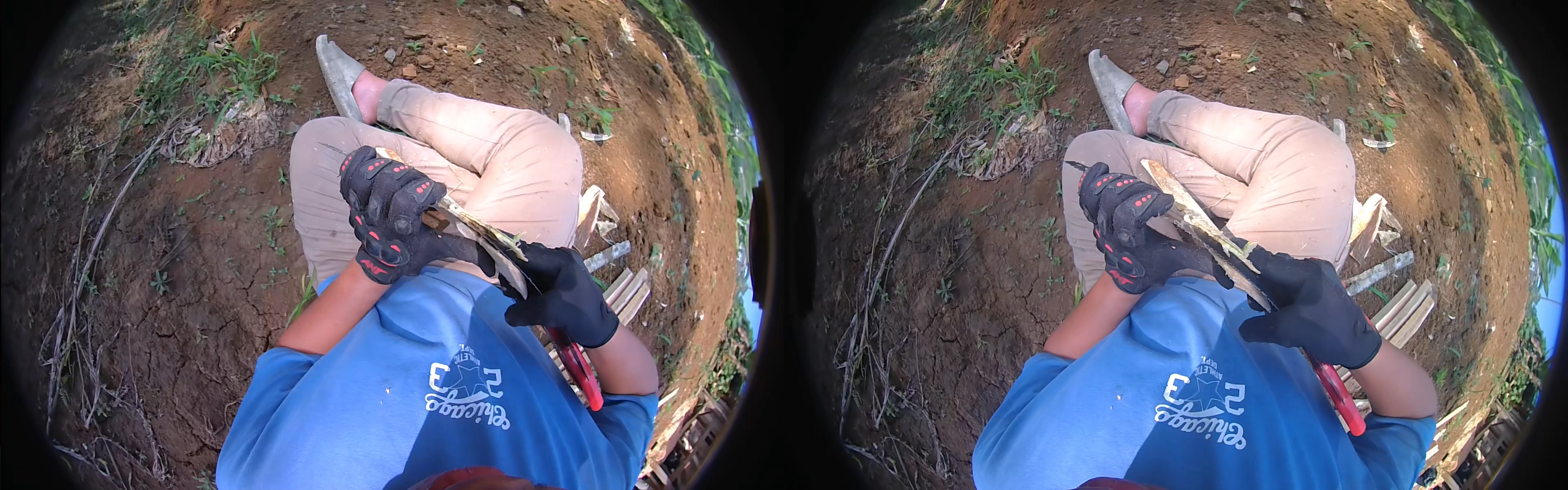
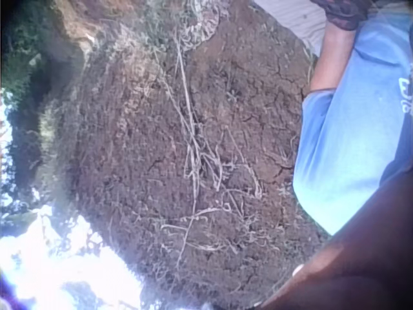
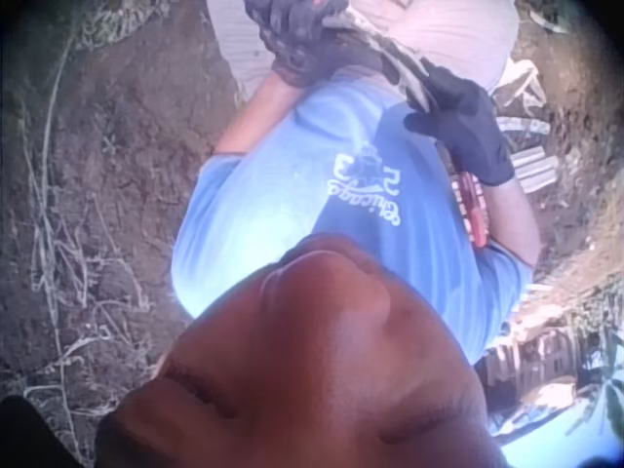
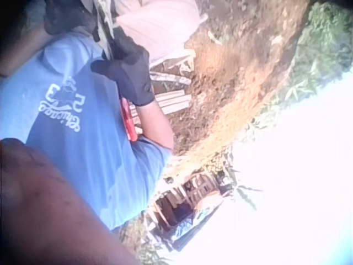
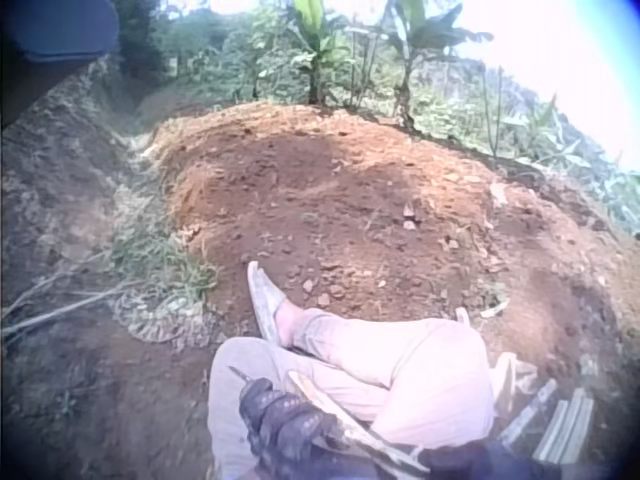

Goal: The person uses a hand saw to cut through a piece of wood while sitting on the ground outdoors, holding the wood steady with their hands and legs.

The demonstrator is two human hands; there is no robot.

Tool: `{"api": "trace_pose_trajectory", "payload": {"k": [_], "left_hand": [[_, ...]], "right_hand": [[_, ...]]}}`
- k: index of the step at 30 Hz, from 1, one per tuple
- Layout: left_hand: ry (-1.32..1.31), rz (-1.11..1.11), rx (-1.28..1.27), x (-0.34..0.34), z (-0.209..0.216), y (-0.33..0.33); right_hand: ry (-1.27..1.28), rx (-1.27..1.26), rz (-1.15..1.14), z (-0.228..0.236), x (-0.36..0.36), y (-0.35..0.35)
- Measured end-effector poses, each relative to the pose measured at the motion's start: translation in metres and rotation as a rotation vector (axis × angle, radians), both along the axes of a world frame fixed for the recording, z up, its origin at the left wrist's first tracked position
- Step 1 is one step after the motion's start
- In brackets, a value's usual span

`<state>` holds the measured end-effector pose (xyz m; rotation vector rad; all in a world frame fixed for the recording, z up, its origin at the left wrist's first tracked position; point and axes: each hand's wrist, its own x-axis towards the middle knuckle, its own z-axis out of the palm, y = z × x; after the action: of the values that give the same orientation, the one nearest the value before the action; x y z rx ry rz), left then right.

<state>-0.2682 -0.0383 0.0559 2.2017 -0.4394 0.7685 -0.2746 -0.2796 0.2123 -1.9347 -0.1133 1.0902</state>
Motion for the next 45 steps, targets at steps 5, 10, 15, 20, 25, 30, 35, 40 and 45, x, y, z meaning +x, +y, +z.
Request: {"api": "trace_pose_trajectory", "payload": {"k": [5,10,15,20,25,30,35,40,45], "left_hand": [[0.001,-0.032,0.037,0.003,0.016,0.014],[-0.008,-0.160,0.115,0.017,0.020,0.038],[0.063,-0.314,0.147,0.020,0.034,0.057],[-0.001,-0.298,0.131,0.015,0.043,0.067],[-0.120,-0.311,0.061,-0.035,0.055,0.052],[-0.152,-0.403,-0.018,-0.078,0.035,0.020],[-0.102,-0.429,-0.057,-0.076,0.026,0.015],[-0.233,-0.206,-0.069,-0.042,0.042,0.040],[-0.193,0.086,-0.150,0.009,0.048,0.081]], "right_hand": [[0.063,0.162,-0.137,-0.020,-0.015,-0.006],[0.465,0.268,-0.411,-0.021,-0.022,0.007],[0.668,0.594,-0.422,-0.055,-0.038,0.012],[0.122,0.357,-0.036,-0.044,-0.029,0.017],[-0.240,0.135,0.024,-0.025,-0.036,0.019],[-0.156,0.215,-0.032,-0.034,-0.040,0.013],[-0.122,0.305,0.036,-0.041,-0.043,0.008],[-0.138,0.441,0.025,-0.036,-0.055,-0.009],[-0.302,0.241,-0.530,-0.036,-0.092,-0.056]]}}
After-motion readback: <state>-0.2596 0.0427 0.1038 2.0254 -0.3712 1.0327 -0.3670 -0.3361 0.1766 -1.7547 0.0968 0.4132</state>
